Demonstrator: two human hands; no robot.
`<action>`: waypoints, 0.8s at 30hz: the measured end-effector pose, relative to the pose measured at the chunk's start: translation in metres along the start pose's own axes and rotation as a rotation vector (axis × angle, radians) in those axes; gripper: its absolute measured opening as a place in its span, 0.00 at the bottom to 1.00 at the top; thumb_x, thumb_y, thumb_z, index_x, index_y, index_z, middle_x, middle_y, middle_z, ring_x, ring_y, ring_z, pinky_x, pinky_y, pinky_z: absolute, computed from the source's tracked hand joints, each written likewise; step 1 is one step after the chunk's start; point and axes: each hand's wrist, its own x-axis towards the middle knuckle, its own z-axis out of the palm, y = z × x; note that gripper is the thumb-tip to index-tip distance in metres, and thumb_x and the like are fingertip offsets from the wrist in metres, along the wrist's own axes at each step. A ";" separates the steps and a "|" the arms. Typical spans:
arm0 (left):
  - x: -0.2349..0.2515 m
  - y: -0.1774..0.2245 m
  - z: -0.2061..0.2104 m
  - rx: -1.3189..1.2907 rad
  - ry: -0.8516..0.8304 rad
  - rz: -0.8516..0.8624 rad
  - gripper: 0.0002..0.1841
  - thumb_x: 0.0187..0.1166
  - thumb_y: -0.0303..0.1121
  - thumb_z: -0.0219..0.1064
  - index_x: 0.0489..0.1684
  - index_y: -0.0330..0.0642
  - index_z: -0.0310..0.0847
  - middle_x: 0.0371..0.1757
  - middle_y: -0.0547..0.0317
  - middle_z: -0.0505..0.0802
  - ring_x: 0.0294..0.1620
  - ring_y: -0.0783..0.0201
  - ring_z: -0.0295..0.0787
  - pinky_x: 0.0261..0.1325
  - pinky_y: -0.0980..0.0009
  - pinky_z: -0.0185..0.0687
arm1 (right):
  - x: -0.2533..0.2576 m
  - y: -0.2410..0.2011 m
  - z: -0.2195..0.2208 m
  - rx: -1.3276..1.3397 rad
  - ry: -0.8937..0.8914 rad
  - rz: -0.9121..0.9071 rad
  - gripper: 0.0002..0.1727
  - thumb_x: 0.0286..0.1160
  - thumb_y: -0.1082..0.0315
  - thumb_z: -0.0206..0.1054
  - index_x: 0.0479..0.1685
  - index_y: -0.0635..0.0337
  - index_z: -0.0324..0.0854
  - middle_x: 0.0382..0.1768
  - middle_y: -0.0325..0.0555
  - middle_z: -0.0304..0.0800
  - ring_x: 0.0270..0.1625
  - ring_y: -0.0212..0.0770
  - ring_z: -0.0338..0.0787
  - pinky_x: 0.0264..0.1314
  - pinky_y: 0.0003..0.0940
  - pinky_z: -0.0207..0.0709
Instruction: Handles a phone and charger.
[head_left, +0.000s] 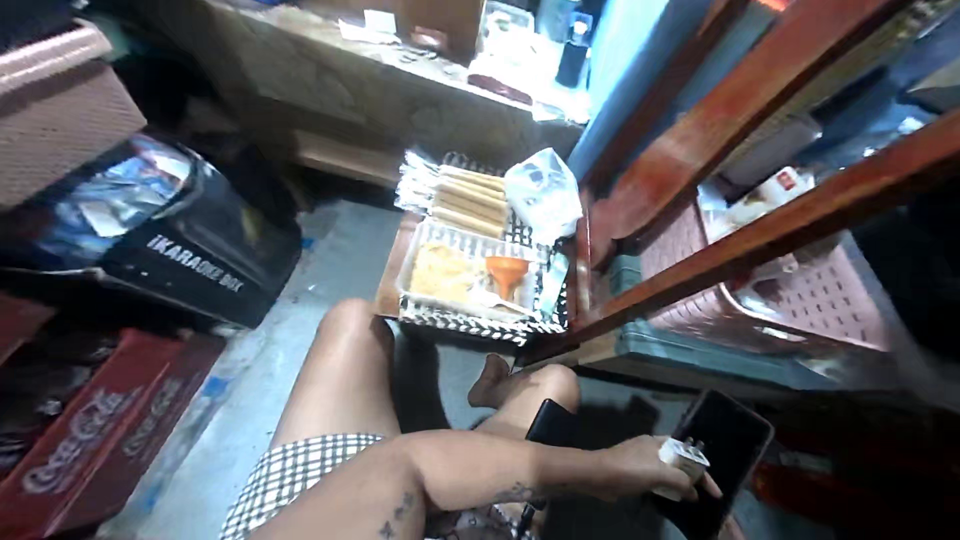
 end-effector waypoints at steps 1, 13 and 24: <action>0.001 0.000 0.001 -0.004 -0.003 -0.003 0.13 0.73 0.23 0.59 0.53 0.33 0.81 0.46 0.60 0.88 0.44 0.74 0.81 0.52 0.72 0.78 | -0.001 -0.003 0.003 0.014 0.004 -0.009 0.25 0.89 0.66 0.46 0.78 0.73 0.64 0.56 0.44 0.86 0.51 0.28 0.89 0.55 0.32 0.87; 0.003 0.001 -0.004 0.009 0.020 0.013 0.15 0.68 0.24 0.61 0.52 0.39 0.84 0.47 0.68 0.92 0.43 0.79 0.85 0.49 0.78 0.81 | 0.022 -0.048 0.016 0.262 0.263 -0.098 0.22 0.90 0.66 0.48 0.70 0.73 0.73 0.48 0.45 0.92 0.44 0.32 0.92 0.50 0.30 0.88; 0.006 0.005 -0.002 0.007 0.100 -0.007 0.16 0.63 0.27 0.63 0.49 0.43 0.86 0.48 0.66 0.95 0.43 0.76 0.90 0.47 0.78 0.86 | 0.067 -0.086 -0.069 0.293 0.603 -0.091 0.12 0.87 0.72 0.60 0.59 0.72 0.82 0.43 0.46 0.89 0.38 0.30 0.89 0.46 0.26 0.85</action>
